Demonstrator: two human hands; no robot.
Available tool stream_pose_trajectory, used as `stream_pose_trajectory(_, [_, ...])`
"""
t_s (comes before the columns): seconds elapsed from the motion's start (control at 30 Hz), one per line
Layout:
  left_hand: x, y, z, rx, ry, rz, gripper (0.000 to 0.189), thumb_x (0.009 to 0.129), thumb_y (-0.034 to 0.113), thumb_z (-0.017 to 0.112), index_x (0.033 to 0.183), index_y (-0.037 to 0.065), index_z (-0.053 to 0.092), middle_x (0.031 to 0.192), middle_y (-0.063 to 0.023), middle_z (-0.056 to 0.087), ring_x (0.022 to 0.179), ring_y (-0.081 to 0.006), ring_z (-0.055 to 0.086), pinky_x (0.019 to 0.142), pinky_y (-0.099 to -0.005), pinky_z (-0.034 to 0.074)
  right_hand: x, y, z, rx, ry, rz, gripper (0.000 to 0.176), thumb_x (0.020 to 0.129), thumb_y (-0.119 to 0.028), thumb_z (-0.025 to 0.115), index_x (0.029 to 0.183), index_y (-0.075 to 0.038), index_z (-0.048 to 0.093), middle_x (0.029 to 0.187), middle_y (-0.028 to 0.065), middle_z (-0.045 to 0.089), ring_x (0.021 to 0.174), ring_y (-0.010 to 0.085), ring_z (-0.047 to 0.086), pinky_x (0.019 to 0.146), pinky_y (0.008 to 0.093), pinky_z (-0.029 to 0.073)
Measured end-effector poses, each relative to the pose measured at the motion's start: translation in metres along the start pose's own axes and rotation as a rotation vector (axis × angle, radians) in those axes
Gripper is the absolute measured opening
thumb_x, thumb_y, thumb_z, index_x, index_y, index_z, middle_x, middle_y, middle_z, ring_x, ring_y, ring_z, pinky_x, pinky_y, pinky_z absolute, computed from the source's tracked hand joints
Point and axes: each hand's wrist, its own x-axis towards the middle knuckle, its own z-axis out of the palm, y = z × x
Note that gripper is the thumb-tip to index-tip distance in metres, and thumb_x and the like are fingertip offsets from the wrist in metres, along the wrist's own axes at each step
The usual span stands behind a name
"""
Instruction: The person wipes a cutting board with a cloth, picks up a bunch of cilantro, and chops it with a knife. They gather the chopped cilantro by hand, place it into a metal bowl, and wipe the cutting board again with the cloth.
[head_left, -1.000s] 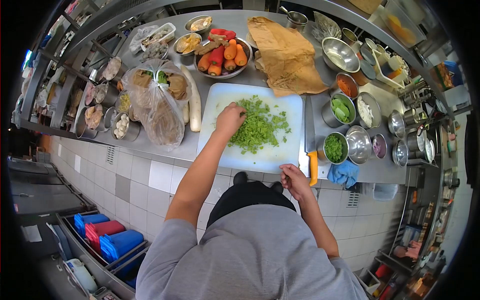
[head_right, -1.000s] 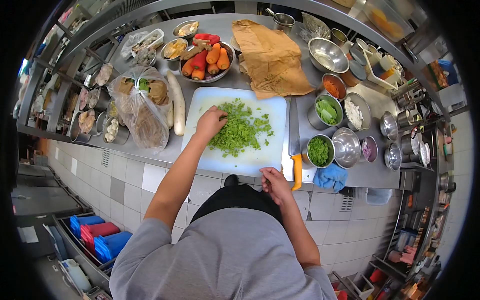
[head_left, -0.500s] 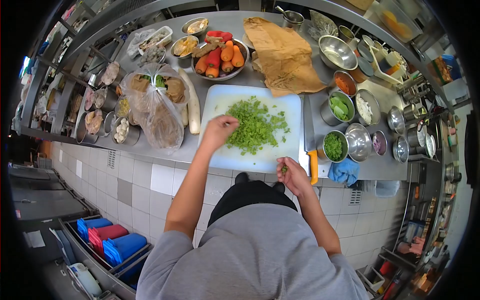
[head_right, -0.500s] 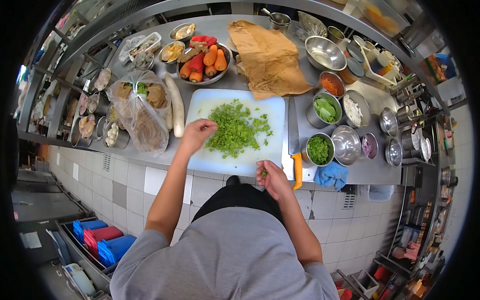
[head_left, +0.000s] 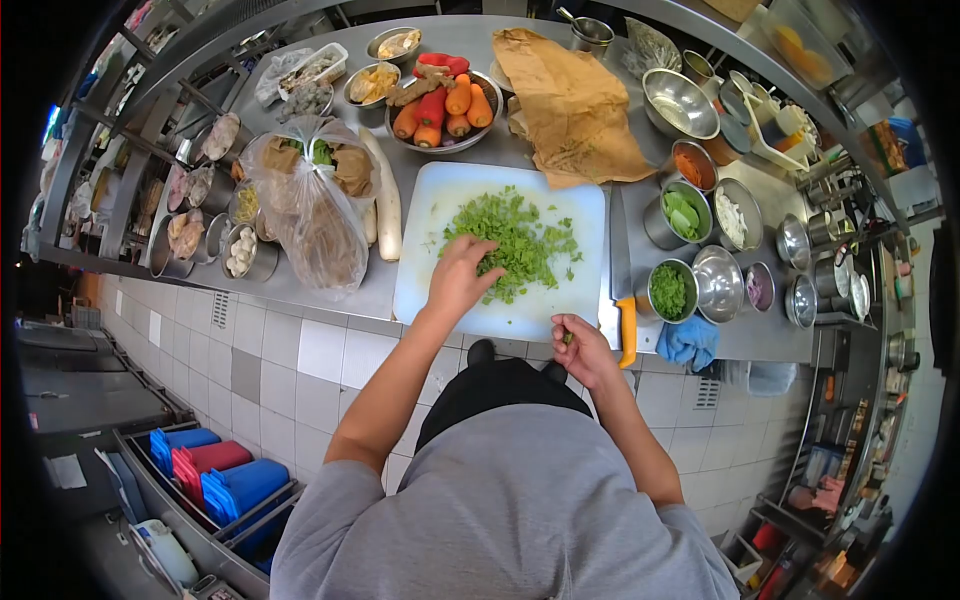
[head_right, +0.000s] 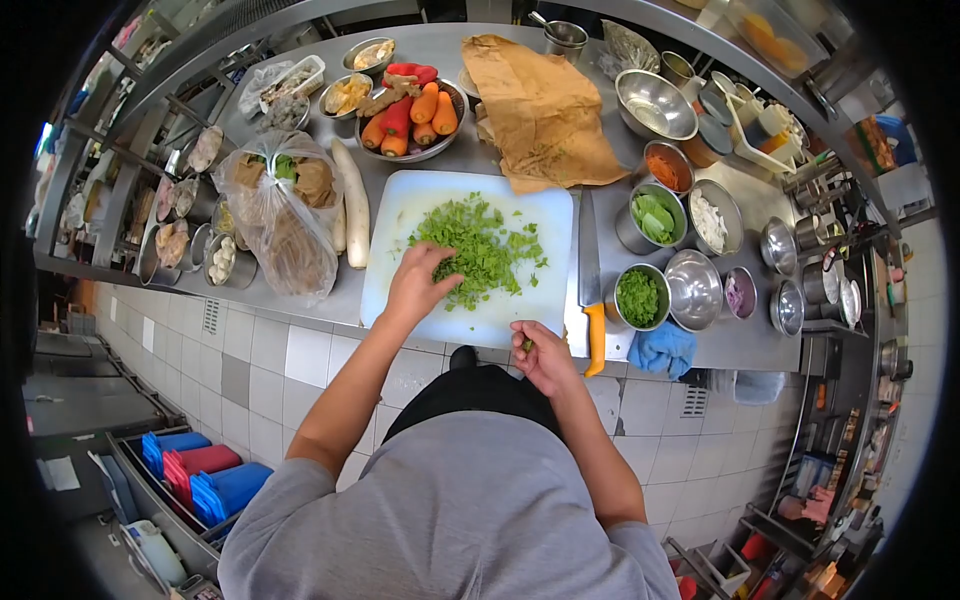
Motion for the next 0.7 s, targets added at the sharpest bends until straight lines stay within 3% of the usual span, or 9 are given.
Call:
stream_pose_trajectory(0.1, [0.013, -0.004, 0.011, 0.198, 0.004, 0.238, 0.038, 0.073, 0.019, 0.080, 0.107, 0.007, 0.070, 0.108, -0.0158, 0.064, 0.096, -0.0346, 0.064, 0.086, -0.0431, 0.051, -0.004, 0.004, 0.000, -0.045, 0.028, 0.022, 0.020, 0.102, -0.022, 0.054, 0.109, -0.005, 0.061, 0.082, 0.0015, 0.056, 0.064, 0.0119, 0.049, 0.054, 0.0244, 0.039])
stream_pose_trajectory(0.17, [0.022, -0.042, 0.029, 0.172, -0.243, 0.231, 0.041, 0.072, 0.016, 0.079, 0.111, 0.007, 0.068, 0.110, -0.0176, 0.064, 0.098, -0.0356, 0.063, 0.088, -0.0430, 0.050, -0.003, 0.007, 0.001, -0.087, 0.032, 0.033, 0.020, 0.102, -0.022, 0.054, 0.109, -0.005, 0.061, 0.081, 0.0014, 0.056, 0.064, 0.0114, 0.048, 0.054, 0.0244, 0.039])
stream_pose_trajectory(0.27, [0.051, -0.044, 0.008, -0.101, -0.251, -0.066, 0.039, 0.074, 0.012, 0.074, 0.112, 0.007, 0.068, 0.111, -0.0186, 0.064, 0.098, -0.0342, 0.063, 0.087, -0.0425, 0.051, -0.009, 0.005, 0.001, -0.108, 0.013, 0.012, 0.020, 0.102, -0.023, 0.054, 0.108, -0.004, 0.060, 0.081, 0.0010, 0.055, 0.063, 0.0109, 0.048, 0.053, 0.0243, 0.038])
stream_pose_trajectory(0.3, [0.058, -0.034, -0.008, -0.181, -0.204, -0.072, 0.031, 0.077, 0.009, 0.072, 0.107, 0.004, 0.066, 0.101, -0.0128, 0.066, 0.087, -0.0237, 0.063, 0.078, -0.0360, 0.050, -0.010, 0.005, -0.001, -0.105, 0.020, -0.002, 0.020, 0.102, -0.023, 0.054, 0.108, -0.004, 0.060, 0.081, 0.0010, 0.055, 0.063, 0.0109, 0.048, 0.053, 0.0243, 0.038])
stream_pose_trajectory(0.4, [0.075, -0.010, -0.051, -0.225, -0.295, -0.271, 0.025, 0.081, 0.011, 0.072, 0.104, 0.004, 0.066, 0.100, -0.0111, 0.068, 0.085, -0.0181, 0.061, 0.074, -0.0328, 0.048, -0.013, 0.002, -0.010, -0.093, 0.042, -0.033, 0.021, 0.102, -0.023, 0.054, 0.108, -0.004, 0.060, 0.080, 0.0011, 0.055, 0.063, 0.0112, 0.048, 0.053, 0.0245, 0.038])
stream_pose_trajectory(0.43, [0.078, -0.004, -0.060, -0.241, -0.275, -0.233, 0.021, 0.086, 0.014, 0.072, 0.103, 0.003, 0.067, 0.100, -0.0082, 0.070, 0.084, -0.0137, 0.060, 0.075, -0.0306, 0.048, -0.014, 0.001, -0.011, -0.087, 0.049, -0.037, 0.021, 0.102, -0.023, 0.054, 0.108, -0.004, 0.060, 0.080, 0.0011, 0.055, 0.063, 0.0113, 0.048, 0.053, 0.0246, 0.038])
stream_pose_trajectory(0.53, [0.084, -0.009, -0.062, -0.336, -0.108, 0.038, 0.017, 0.088, 0.013, 0.072, 0.101, 0.003, 0.067, 0.100, -0.0050, 0.070, 0.084, -0.0128, 0.060, 0.078, -0.0303, 0.049, -0.015, -0.001, -0.015, -0.071, 0.061, -0.046, 0.020, 0.102, -0.023, 0.054, 0.108, -0.004, 0.060, 0.080, 0.0014, 0.055, 0.063, 0.0115, 0.048, 0.054, 0.0251, 0.038])
stream_pose_trajectory(0.63, [0.086, 0.001, -0.074, -0.303, -0.100, 0.122, 0.018, 0.088, 0.010, 0.072, 0.104, 0.004, 0.068, 0.104, -0.0038, 0.071, 0.090, -0.0133, 0.062, 0.083, -0.0299, 0.048, -0.013, -0.002, -0.017, -0.068, 0.063, -0.057, 0.020, 0.102, -0.023, 0.054, 0.107, -0.004, 0.060, 0.080, 0.0016, 0.056, 0.062, 0.0117, 0.048, 0.054, 0.0256, 0.039])
stream_pose_trajectory(0.7, [0.084, 0.019, -0.084, -0.320, -0.169, -0.043, 0.022, 0.085, 0.009, 0.072, 0.106, 0.003, 0.068, 0.102, -0.0067, 0.071, 0.091, -0.0192, 0.063, 0.084, -0.0322, 0.049, -0.011, -0.005, -0.017, -0.071, 0.058, -0.066, 0.020, 0.102, -0.022, 0.055, 0.107, -0.004, 0.059, 0.079, 0.0018, 0.056, 0.062, 0.0117, 0.049, 0.054, 0.0259, 0.039])
